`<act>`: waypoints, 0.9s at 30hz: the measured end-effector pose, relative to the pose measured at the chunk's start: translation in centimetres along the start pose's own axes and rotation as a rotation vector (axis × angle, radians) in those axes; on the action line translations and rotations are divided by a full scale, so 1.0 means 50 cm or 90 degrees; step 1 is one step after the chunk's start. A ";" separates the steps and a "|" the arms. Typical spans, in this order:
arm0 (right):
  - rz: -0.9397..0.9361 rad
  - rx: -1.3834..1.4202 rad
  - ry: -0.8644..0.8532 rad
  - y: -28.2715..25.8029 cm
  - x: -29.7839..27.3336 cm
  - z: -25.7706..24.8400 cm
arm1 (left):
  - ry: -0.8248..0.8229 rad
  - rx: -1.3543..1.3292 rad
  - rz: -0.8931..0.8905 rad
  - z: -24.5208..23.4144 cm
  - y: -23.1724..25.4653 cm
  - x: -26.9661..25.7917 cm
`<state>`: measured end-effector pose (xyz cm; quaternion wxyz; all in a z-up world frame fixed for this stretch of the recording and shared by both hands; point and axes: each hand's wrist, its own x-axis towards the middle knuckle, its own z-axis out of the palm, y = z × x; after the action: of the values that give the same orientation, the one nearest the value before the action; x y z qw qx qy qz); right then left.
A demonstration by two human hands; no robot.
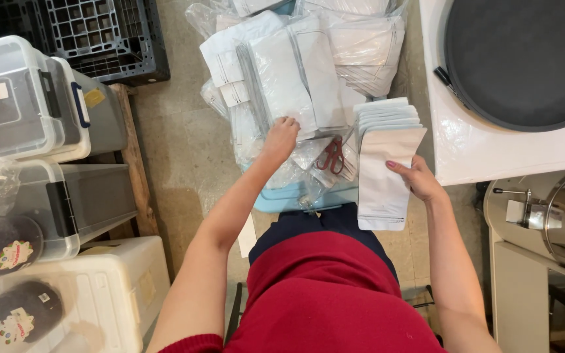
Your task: Sorting and stacking white paper bags into a storage bin
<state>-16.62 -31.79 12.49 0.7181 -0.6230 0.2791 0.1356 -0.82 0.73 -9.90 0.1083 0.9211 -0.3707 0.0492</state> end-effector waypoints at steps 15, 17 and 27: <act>0.109 0.043 -0.142 0.328 0.242 0.004 | -0.398 -0.430 -0.319 -0.028 -0.139 0.150; 0.125 0.107 -0.174 0.388 0.303 0.039 | -0.381 -0.597 -0.501 0.032 -0.162 0.151; 0.208 0.124 -0.140 0.388 0.327 0.153 | -0.444 -0.825 -0.432 -0.307 -0.064 0.134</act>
<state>-12.16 -23.22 -12.19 0.7696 -0.4783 0.3083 0.2897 6.07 2.12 5.66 0.5078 0.6997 -0.0385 -0.5011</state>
